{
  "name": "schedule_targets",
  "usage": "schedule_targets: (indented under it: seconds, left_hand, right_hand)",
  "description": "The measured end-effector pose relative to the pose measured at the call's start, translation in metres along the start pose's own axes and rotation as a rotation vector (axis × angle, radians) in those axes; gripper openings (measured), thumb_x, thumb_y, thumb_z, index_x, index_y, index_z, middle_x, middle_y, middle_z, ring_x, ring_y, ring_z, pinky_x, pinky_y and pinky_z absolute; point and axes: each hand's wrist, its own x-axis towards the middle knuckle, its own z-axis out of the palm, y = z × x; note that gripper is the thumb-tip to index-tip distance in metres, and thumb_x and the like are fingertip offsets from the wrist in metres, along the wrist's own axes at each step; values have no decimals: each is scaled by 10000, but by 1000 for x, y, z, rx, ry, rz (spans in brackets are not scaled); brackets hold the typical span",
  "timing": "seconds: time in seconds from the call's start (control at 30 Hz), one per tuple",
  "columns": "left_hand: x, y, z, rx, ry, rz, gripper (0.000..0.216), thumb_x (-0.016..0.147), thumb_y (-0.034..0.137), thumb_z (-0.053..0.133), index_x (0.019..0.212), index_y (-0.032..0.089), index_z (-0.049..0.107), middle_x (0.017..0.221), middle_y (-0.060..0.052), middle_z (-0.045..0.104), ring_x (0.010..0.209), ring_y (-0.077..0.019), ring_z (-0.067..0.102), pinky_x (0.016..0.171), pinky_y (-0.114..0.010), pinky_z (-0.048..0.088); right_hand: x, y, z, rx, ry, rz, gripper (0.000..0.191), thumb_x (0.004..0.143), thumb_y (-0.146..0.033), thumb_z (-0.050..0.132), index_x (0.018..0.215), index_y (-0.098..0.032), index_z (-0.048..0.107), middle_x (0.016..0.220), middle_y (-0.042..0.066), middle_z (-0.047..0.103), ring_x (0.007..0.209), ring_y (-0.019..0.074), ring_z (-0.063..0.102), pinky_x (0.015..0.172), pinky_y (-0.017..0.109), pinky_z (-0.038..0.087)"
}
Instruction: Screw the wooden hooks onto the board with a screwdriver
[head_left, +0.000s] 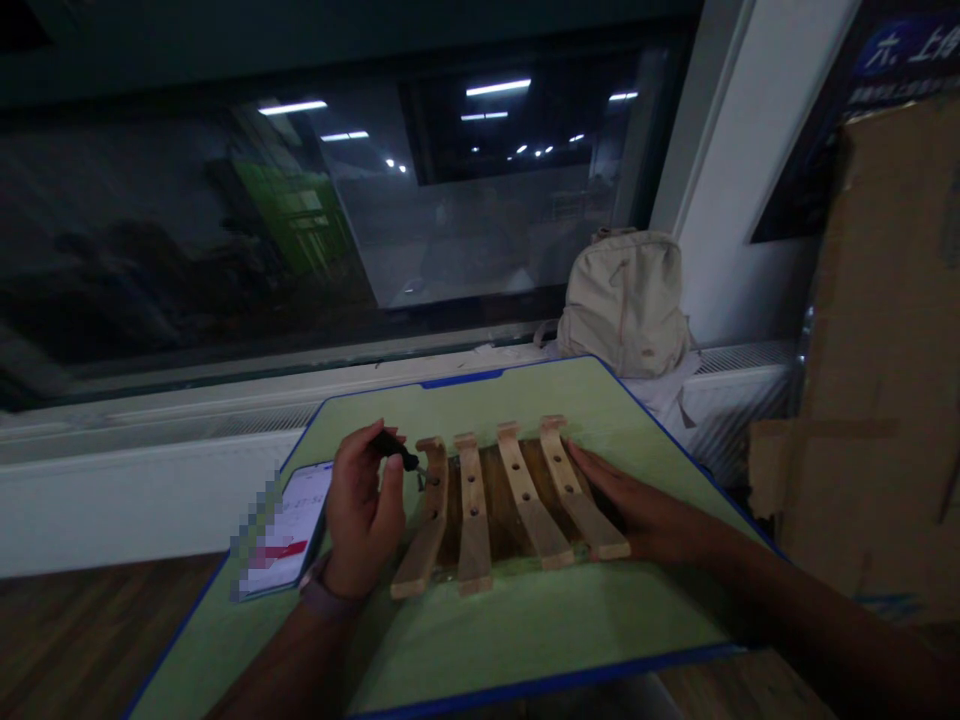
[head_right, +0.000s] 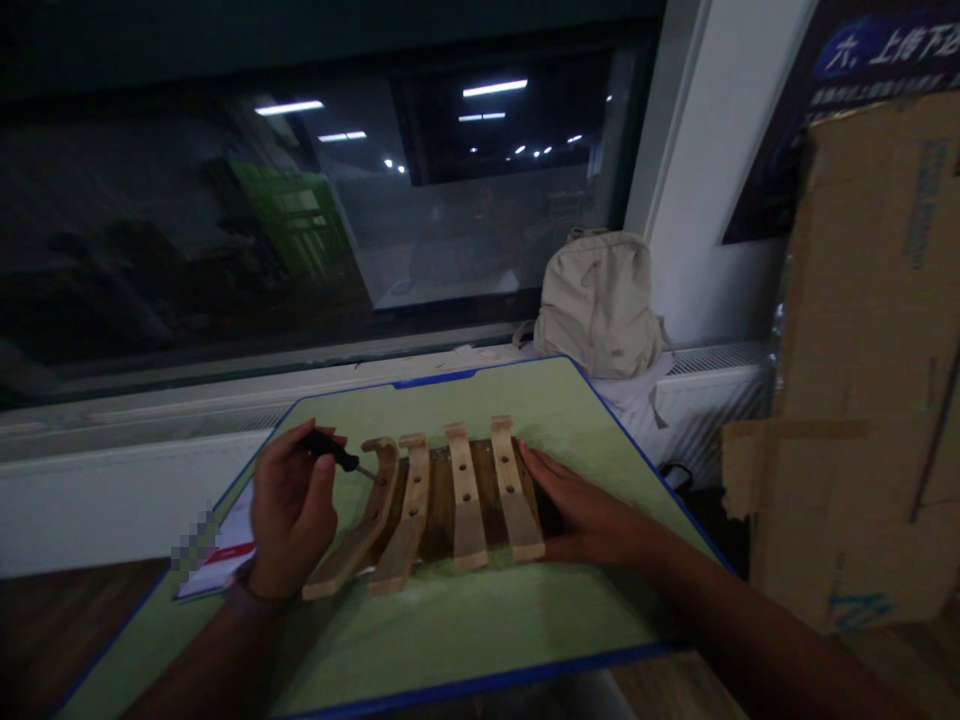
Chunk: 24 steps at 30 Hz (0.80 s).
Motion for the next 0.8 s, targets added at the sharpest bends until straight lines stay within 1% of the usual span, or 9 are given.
schedule_targets:
  seconds: [0.1, 0.17, 0.27, 0.4, 0.5, 0.57, 0.63, 0.73, 0.8]
  left_hand:
    - [2, -1, -2, 32, 18, 51, 336, 935, 189, 653, 1264, 231, 597, 1153, -77, 580, 992, -167, 641, 869, -320, 567]
    - [3, 0, -3, 65, 41, 86, 331, 922, 165, 662, 1241, 232, 606, 1132, -69, 576, 954, -155, 635, 829, -298, 564]
    - [3, 2, -5, 94, 42, 80, 322, 926, 148, 655, 1233, 234, 615, 1142, -66, 589, 964, -148, 641, 823, -279, 562]
    - [1, 3, -6, 67, -29, 9, 333, 996, 175, 557, 1323, 235, 575, 1175, -84, 639, 1050, -169, 672, 937, -336, 561]
    - [1, 5, -3, -4, -32, 0, 377, 1019, 189, 515, 1392, 244, 508, 1173, -84, 655, 1010, -164, 702, 911, -341, 581]
    - [1, 5, -2, -43, -13, -13, 346, 1020, 193, 512, 1362, 246, 514, 1162, -79, 648, 973, -159, 706, 852, -323, 592]
    - [2, 5, -3, -37, -11, -5, 288, 1012, 197, 526, 1296, 239, 551, 1148, -77, 629, 968, -164, 688, 831, -325, 586]
    - [4, 2, -5, 49, -5, 69, 261, 961, 194, 608, 1220, 229, 594, 1125, -73, 586, 970, -177, 647, 831, -343, 568]
    - [4, 1, -6, 107, 14, 102, 289, 923, 178, 661, 1200, 231, 603, 1119, -65, 566, 946, -169, 629, 801, -323, 559]
  right_hand:
    - [0, 0, 0, 2, -3, 7, 1239, 853, -636, 711, 1635, -186, -139, 1731, 116, -64, 1582, 379, 25, 1278, 568, 136]
    - [0, -1, 0, 10, 0, 15, 1235, 854, -634, 711, 1636, -186, -133, 1729, 116, -73, 1581, 380, 27, 1278, 566, 138]
    - [0, -3, -1, 24, 1, 24, 1240, 850, -637, 714, 1637, -179, -127, 1727, 125, -84, 1581, 383, 32, 1276, 567, 139]
    - [0, -5, -2, 16, -8, 27, 1259, 840, -655, 714, 1635, -169, -133, 1730, 137, -58, 1584, 374, 25, 1275, 568, 128]
    - [-1, -6, -2, 15, -9, 23, 1233, 855, -654, 696, 1634, -180, -133, 1732, 126, -49, 1584, 365, 13, 1278, 559, 122]
    - [-1, -5, -3, 11, -9, 20, 1230, 857, -652, 695, 1634, -181, -135, 1732, 128, -48, 1583, 366, 17, 1278, 558, 126]
    - [0, -4, -3, 1, -12, 17, 1246, 851, -649, 703, 1632, -167, -140, 1729, 144, -48, 1582, 368, 15, 1275, 562, 128]
    - [0, -4, -2, -6, -10, 23, 1260, 846, -645, 711, 1632, -151, -140, 1727, 160, -53, 1584, 363, 15, 1274, 560, 125]
    - [0, -3, -2, 2, -8, 32, 1252, 848, -647, 708, 1635, -153, -132, 1727, 160, -53, 1586, 358, 25, 1274, 556, 123]
